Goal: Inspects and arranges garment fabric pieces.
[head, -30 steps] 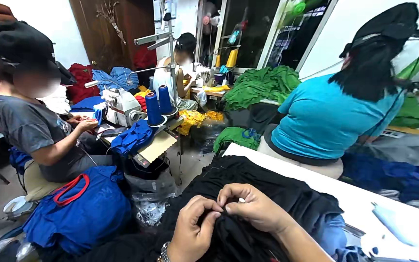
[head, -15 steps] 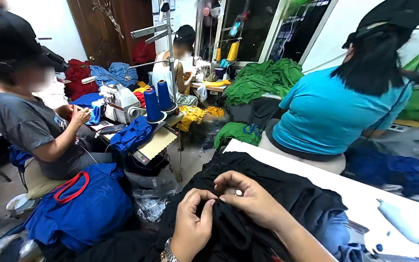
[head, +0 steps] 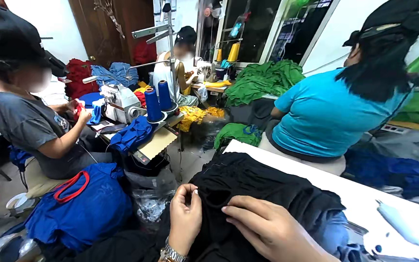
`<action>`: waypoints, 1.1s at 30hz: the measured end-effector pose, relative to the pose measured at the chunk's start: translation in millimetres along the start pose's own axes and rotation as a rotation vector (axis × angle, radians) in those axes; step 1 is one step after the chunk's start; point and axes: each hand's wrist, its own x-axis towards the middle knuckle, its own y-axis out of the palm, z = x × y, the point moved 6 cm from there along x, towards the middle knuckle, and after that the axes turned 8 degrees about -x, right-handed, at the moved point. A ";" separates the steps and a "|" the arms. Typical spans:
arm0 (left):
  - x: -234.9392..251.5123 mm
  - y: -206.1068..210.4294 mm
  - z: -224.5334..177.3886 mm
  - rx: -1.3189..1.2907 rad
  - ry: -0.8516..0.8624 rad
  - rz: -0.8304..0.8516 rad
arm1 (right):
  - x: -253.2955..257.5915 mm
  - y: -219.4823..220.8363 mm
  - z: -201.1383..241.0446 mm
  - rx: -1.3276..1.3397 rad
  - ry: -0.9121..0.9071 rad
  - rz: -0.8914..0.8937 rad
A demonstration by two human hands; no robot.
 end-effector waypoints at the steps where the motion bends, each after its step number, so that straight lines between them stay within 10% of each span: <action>1: -0.3 -0.3 -1.7 0.000 0.004 0.003 | 5.1 0.9 3.6 -0.050 0.021 0.039; 21: -14.3 15.8 -22.8 0.064 0.345 0.061 | -18.3 -33.7 -24.4 0.025 0.222 0.069; 33: -22.7 37.3 -10.2 -0.573 -0.158 0.217 | -51.9 -36.5 -19.5 0.190 0.388 -0.113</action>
